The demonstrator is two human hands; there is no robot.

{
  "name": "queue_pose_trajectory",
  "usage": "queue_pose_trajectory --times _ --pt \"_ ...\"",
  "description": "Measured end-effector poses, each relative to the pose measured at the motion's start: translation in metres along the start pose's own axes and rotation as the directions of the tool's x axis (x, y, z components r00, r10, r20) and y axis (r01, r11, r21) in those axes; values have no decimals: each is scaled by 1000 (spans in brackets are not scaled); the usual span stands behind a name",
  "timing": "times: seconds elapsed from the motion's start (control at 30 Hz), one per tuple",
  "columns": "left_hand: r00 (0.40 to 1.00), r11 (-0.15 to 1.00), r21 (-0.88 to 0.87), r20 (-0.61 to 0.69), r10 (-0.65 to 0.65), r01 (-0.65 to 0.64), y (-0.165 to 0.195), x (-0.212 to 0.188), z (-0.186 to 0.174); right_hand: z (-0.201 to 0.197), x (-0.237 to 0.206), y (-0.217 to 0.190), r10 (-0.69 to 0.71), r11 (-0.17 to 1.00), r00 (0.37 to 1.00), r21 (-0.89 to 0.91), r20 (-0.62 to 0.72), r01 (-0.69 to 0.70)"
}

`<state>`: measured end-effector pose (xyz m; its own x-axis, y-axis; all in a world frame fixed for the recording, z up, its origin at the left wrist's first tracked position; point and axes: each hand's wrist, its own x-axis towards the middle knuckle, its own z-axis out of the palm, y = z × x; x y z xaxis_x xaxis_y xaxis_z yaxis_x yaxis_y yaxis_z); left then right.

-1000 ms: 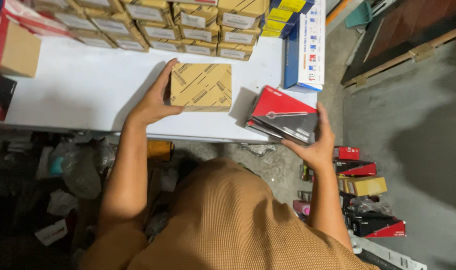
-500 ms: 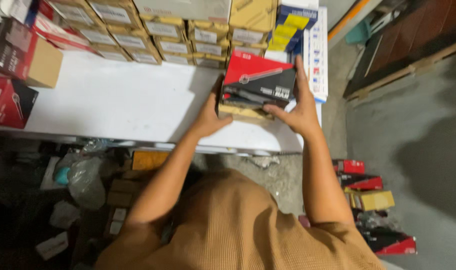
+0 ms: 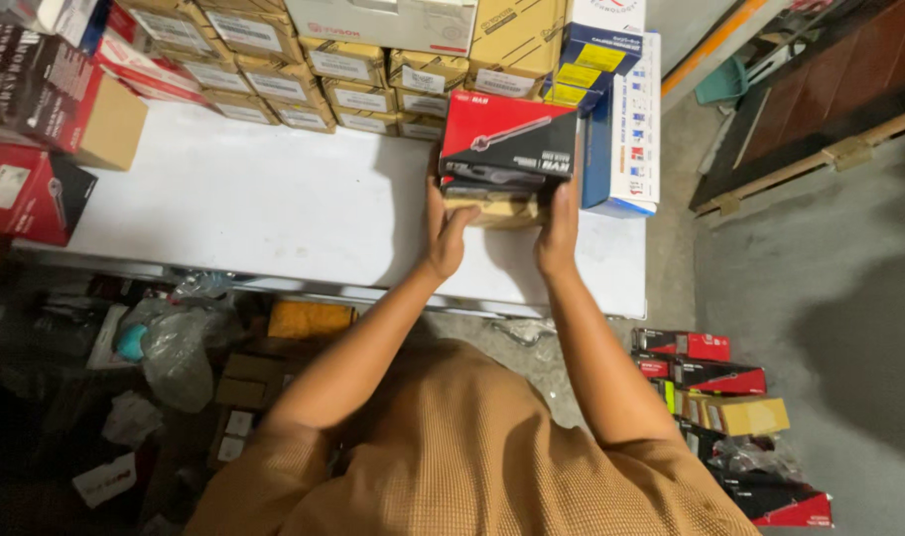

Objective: The person repeatedly picks up small cardboard boxes from a white shelf and stacks them into neat piles. They handle several different box types, including brown and white boxes, and later blue-and-yellow and red-and-black boxes, arranging them in organized stacks.

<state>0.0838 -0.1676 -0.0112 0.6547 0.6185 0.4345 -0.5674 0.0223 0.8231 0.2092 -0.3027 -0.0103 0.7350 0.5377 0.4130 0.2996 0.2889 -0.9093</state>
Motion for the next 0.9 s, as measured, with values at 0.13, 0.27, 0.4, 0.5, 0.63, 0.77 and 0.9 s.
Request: queue_pose_trajectory --times 0.13,0.27,0.4,0.5,0.63,0.77,0.9 --pt "999 999 50 -34 -4 6 -27 19 -3 -5 20 35 -44 996 998 -82 -41 40" --pt "999 938 346 1 38 -36 -13 19 -28 15 13 28 -176 983 984 45 -29 177" --pt "982 833 543 -79 172 -103 31 -11 -87 34 -33 -17 -259 910 938 -384 -232 156" --pt "893 749 654 -393 220 103 68 -40 -166 64 -77 -40 -394 872 896 -394 -207 292" --pt "527 578 787 -593 609 216 138 -70 -305 118 -113 -52 -257 956 965 -158 -53 246" --pt "162 979 25 -987 -8 203 223 -60 -403 176 -111 -66 -162 976 970 -117 179 185" --pt "287 921 -164 -918 -274 354 270 -28 -434 232 -110 -79 -212 975 921 3 326 223"
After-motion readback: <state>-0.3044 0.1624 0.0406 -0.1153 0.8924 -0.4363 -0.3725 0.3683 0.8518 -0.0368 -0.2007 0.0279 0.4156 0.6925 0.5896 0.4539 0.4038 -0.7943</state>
